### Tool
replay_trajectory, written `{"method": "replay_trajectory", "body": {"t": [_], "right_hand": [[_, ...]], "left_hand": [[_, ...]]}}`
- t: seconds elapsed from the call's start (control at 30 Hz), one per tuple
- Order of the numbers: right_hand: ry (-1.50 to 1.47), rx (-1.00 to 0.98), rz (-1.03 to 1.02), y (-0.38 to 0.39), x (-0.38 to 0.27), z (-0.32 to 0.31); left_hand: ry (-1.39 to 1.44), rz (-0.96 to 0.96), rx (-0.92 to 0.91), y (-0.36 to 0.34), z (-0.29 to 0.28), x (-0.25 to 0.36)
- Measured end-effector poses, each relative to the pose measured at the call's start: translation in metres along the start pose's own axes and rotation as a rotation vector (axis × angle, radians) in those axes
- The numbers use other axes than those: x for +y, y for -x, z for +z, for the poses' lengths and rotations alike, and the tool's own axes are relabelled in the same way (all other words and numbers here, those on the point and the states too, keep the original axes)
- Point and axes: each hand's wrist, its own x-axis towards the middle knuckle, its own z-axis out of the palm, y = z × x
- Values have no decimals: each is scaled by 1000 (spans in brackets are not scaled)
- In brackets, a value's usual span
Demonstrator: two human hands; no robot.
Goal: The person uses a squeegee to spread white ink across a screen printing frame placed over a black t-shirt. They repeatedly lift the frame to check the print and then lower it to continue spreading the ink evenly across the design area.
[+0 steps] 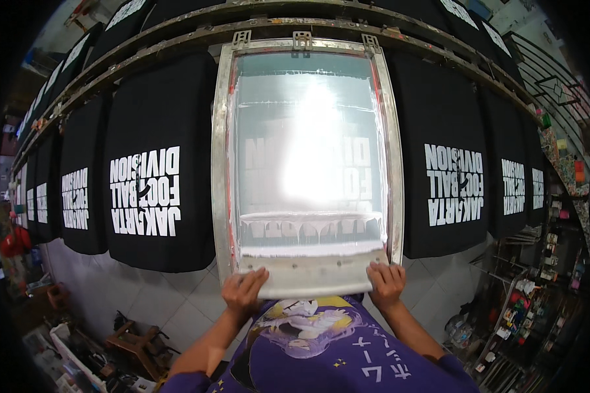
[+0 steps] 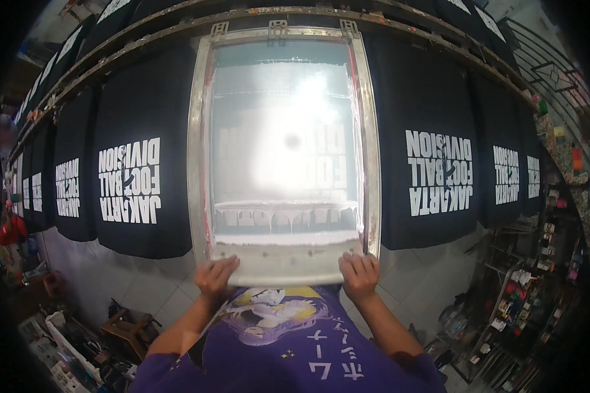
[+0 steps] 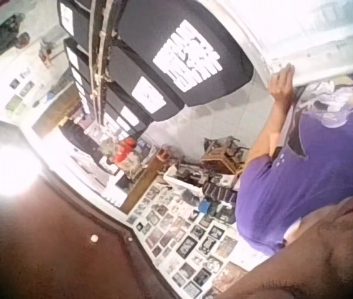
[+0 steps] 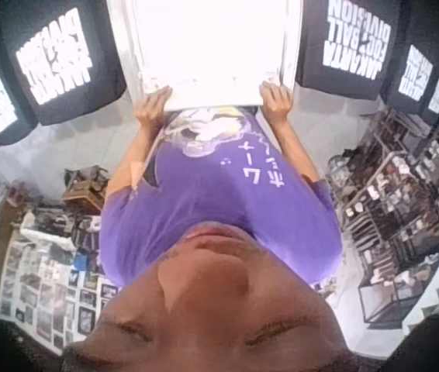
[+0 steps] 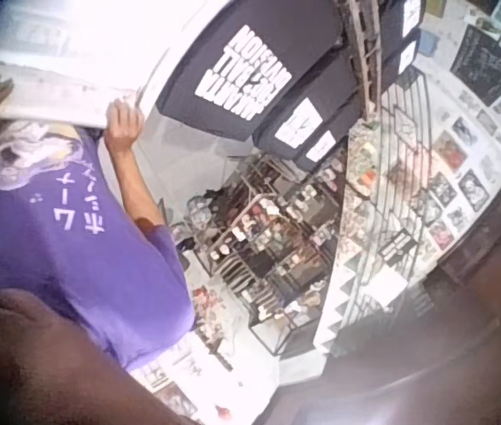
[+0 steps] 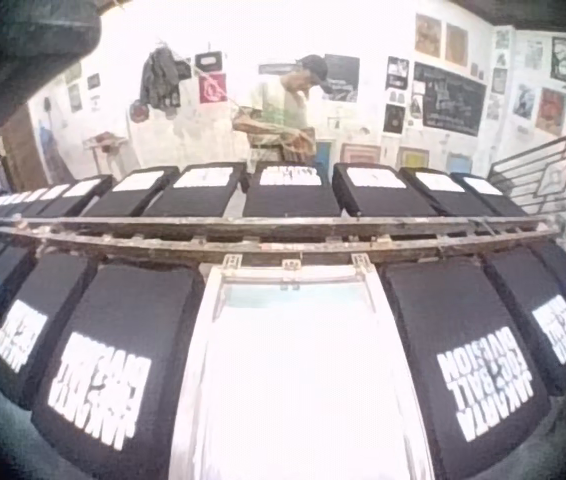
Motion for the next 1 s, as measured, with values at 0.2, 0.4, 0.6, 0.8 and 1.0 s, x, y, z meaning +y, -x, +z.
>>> {"method": "replay_trajectory", "body": {"t": [0.2, 0.4, 0.6, 0.8, 1.0], "right_hand": [[-99, -282, -24, -104, 12, -41], [-59, -71, 9, 1, -13, -21], [-73, -176, -9, -98, 17, -19], [-77, -229, 31, -26, -15, -40], [8, 39, -64, -56, 15, 23]], "left_hand": [[106, -79, -184, -88, -33, -21], [63, 25, 8, 2, -11, -2], [66, -45, -120, -83, -22, -26], [109, -69, -149, -16, -33, 0], [-23, 34, -9, -45, 17, -38]]}}
